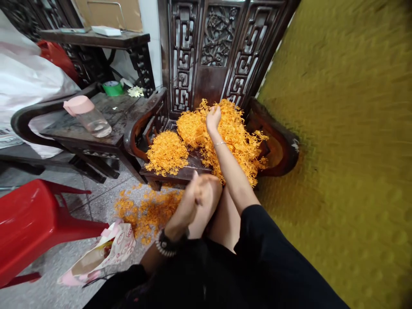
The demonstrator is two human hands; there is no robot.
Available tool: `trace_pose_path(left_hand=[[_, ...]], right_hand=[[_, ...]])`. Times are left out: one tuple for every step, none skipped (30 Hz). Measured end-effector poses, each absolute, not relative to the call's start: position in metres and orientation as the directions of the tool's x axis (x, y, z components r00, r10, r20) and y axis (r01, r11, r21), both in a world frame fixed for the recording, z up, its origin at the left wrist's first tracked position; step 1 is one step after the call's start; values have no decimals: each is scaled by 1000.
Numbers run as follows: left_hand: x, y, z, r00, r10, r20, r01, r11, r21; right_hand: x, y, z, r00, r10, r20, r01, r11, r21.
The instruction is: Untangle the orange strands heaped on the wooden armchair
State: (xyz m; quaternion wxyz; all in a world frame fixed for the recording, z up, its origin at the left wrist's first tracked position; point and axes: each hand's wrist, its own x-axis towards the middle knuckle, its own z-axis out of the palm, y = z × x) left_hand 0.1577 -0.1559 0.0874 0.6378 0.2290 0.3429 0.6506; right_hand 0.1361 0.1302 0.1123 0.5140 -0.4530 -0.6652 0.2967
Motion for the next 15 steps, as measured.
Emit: trace_pose_path(left_hand=[[152,-147,86,-249,966,-76,-582,-86,809],[144,-133,84,-415,910,-7,-455,-201,867],[134,-118,82,-497,866,46,-324,-235,916],[124,-101,80,-529,844,93,-196,-228,954],[116,-87,78,-529,838,131,-85,-206,975],[111,-74,75,-508,847,160,2,-184,983],[108,-65,72,-483,857,178,59,-171,983],[109,-60,69,-453,873,181,78,-163,983],[112,-58,66,-415,895,166,65,-153,986],[117,-59,63,-362,921,141,32,-139,990],[124,-62,59,-299,947,116,-10,-124,992],[132,-66,56,-238,966,100,-56,-117,992],[140,-70,53,-192,976,99,-102,-120,988],[148,-74,50,-171,979,107,-148,-133,980],[155,-77,49,-178,977,114,-198,-149,969]], right_hand=[[136,124,114,-40,903,427,292,420,-859],[135,116,114,-29,894,448,286,437,-853],[133,105,114,-36,883,468,274,459,-845],[132,93,113,-47,876,480,258,475,-841],[130,82,111,-55,875,482,239,480,-844],[129,73,110,-55,879,474,219,474,-853],[128,66,109,-47,886,461,195,461,-866],[129,61,109,-30,894,447,166,445,-880],[130,60,109,-3,902,432,130,428,-894],[132,60,109,33,910,413,87,409,-908],[134,62,111,72,919,388,35,386,-922],[138,64,113,110,928,356,-23,360,-933],[142,66,116,141,937,319,-88,333,-939],[146,67,118,160,945,286,-155,310,-938],[150,66,121,169,950,263,-219,296,-930]])
